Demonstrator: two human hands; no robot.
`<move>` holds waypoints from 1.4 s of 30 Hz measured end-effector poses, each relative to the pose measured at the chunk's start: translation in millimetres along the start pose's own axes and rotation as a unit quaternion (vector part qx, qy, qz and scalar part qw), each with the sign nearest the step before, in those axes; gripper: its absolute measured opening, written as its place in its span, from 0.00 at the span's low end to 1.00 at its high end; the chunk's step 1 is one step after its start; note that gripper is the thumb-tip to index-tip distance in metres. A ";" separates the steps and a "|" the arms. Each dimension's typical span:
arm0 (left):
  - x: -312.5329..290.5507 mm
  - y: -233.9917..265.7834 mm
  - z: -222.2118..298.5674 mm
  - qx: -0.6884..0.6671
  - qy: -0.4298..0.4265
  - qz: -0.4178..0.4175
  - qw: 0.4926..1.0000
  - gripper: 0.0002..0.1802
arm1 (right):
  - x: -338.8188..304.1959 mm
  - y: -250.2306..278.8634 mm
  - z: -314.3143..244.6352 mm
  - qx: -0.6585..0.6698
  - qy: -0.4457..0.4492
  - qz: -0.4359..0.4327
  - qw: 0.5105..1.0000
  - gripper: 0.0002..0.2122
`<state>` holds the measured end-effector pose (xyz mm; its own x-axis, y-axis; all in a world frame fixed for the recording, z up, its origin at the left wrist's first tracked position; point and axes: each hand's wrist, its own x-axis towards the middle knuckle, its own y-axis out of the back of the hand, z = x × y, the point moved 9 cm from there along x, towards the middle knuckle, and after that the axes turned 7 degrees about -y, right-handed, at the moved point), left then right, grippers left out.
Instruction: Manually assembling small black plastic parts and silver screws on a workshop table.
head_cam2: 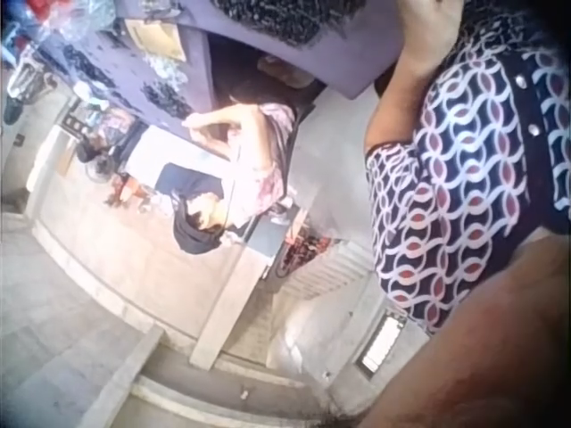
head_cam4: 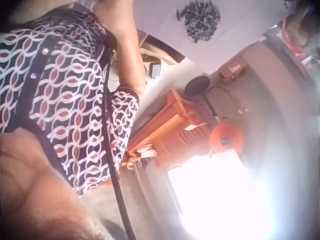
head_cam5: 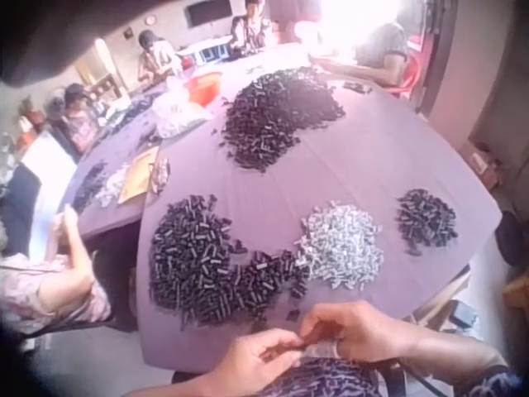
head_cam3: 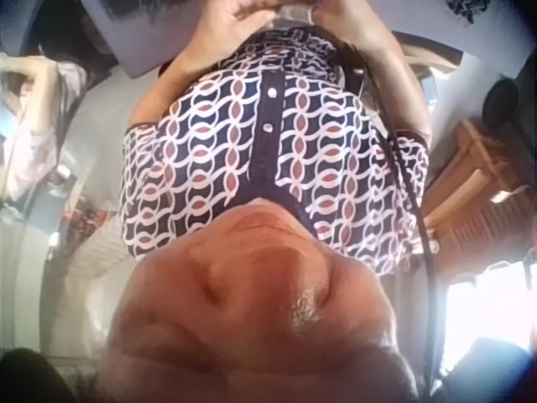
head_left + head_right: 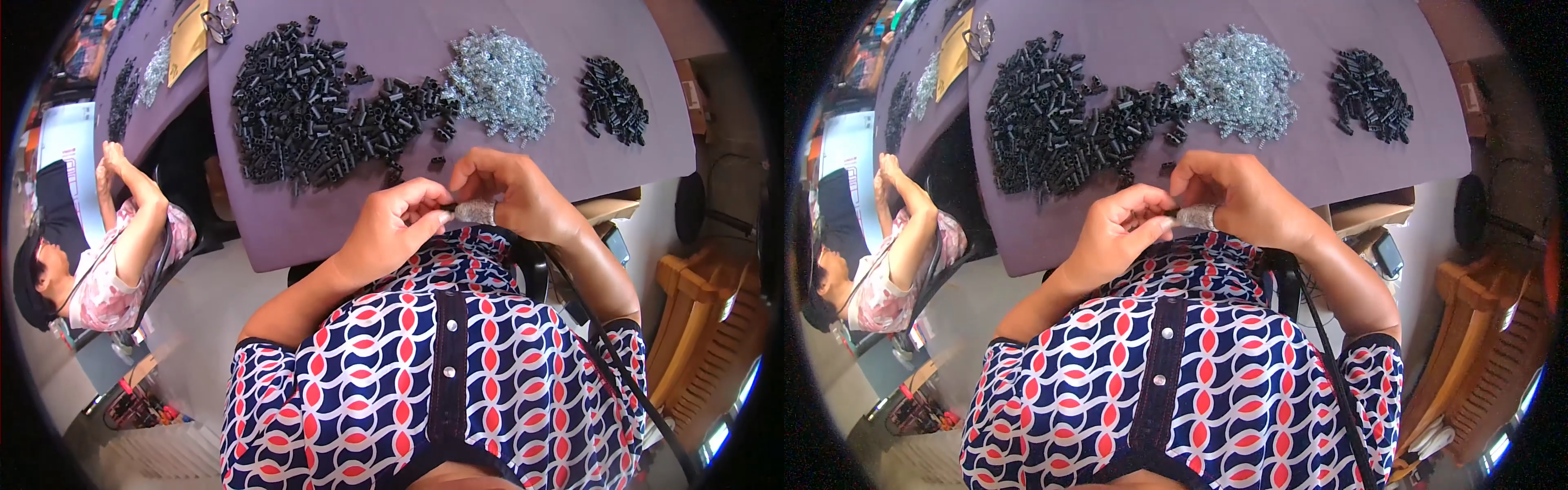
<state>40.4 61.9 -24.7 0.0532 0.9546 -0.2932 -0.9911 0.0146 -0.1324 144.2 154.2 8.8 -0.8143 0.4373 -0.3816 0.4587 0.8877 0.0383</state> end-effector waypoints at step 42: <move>3.9 2.7 13.7 -0.095 0.028 0.037 0.994 0.11 | -9.3 5.4 -33.0 -0.141 0.156 0.048 0.976 0.14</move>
<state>36.3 69.7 -13.2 -0.0070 0.9327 -0.3605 -0.9519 -0.1166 -0.2833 142.6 159.7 43.0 -0.8609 0.5045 -0.0651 0.4586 0.8252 0.3298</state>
